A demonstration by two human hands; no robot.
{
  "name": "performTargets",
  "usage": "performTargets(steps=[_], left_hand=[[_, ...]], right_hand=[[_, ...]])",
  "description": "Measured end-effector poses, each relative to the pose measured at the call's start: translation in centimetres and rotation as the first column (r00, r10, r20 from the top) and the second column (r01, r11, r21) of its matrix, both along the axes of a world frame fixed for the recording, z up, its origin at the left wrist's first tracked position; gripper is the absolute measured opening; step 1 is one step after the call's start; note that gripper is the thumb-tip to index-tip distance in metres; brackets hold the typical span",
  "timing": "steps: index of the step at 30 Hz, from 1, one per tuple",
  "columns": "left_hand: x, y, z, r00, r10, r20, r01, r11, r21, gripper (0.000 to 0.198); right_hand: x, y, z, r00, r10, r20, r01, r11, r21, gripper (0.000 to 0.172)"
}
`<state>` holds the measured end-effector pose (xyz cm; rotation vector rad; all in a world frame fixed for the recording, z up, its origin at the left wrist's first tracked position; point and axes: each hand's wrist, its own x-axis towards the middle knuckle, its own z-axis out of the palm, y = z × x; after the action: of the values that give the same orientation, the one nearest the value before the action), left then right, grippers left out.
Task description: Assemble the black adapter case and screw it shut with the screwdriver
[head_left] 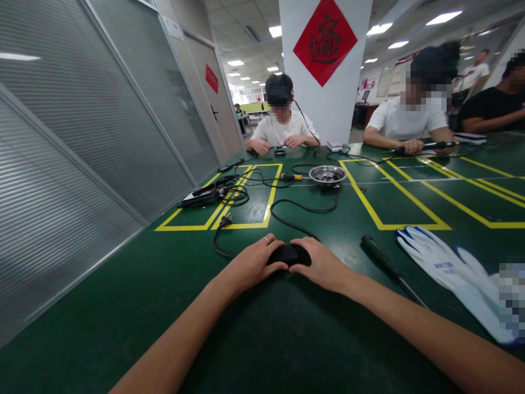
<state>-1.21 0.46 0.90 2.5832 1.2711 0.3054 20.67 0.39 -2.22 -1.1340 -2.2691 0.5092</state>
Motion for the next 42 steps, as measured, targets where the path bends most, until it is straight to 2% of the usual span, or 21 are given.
performTargets(steps=[6, 15, 27, 31, 36, 38, 42], left_hand=[[-0.3, 0.3, -0.3, 0.999, -0.006, 0.046, 0.009, 0.998, -0.060, 0.048], [-0.8, 0.6, 0.2, 0.997, -0.003, 0.078, 0.012, 0.993, -0.115, 0.039], [-1.8, 0.8, 1.4, 0.987, 0.001, 0.158, 0.035, 0.973, -0.229, 0.037], [-1.6, 0.9, 1.6, 0.980, 0.048, 0.192, -0.012, 0.983, -0.183, 0.037], [0.1, 0.1, 1.8, 0.968, 0.052, 0.245, -0.035, 0.997, -0.073, 0.036], [1.2, -0.7, 1.9, 0.958, 0.049, 0.282, -0.030, 0.997, -0.074, 0.036], [2.8, -2.1, 1.9, 0.951, 0.041, 0.307, -0.018, 0.997, -0.075, 0.039]], right_hand=[[-0.2, -0.1, 0.4, 1.000, 0.005, 0.006, -0.005, 1.000, 0.014, 0.036], [-0.8, -0.4, 0.4, 1.000, -0.024, -0.018, 0.025, 0.999, 0.038, 0.037], [0.5, -0.2, -1.1, 0.994, -0.050, -0.102, 0.042, 0.995, -0.087, 0.038], [0.4, -0.3, -0.8, 0.978, -0.054, -0.200, 0.023, 0.988, -0.156, 0.039], [0.4, -1.0, 0.7, 0.901, -0.099, -0.423, -0.039, 0.951, -0.305, 0.055], [0.3, -1.4, 1.6, 0.835, -0.145, -0.531, -0.085, 0.919, -0.384, 0.056], [0.7, -2.5, 2.8, 0.674, -0.281, -0.683, -0.189, 0.828, -0.527, 0.047]])
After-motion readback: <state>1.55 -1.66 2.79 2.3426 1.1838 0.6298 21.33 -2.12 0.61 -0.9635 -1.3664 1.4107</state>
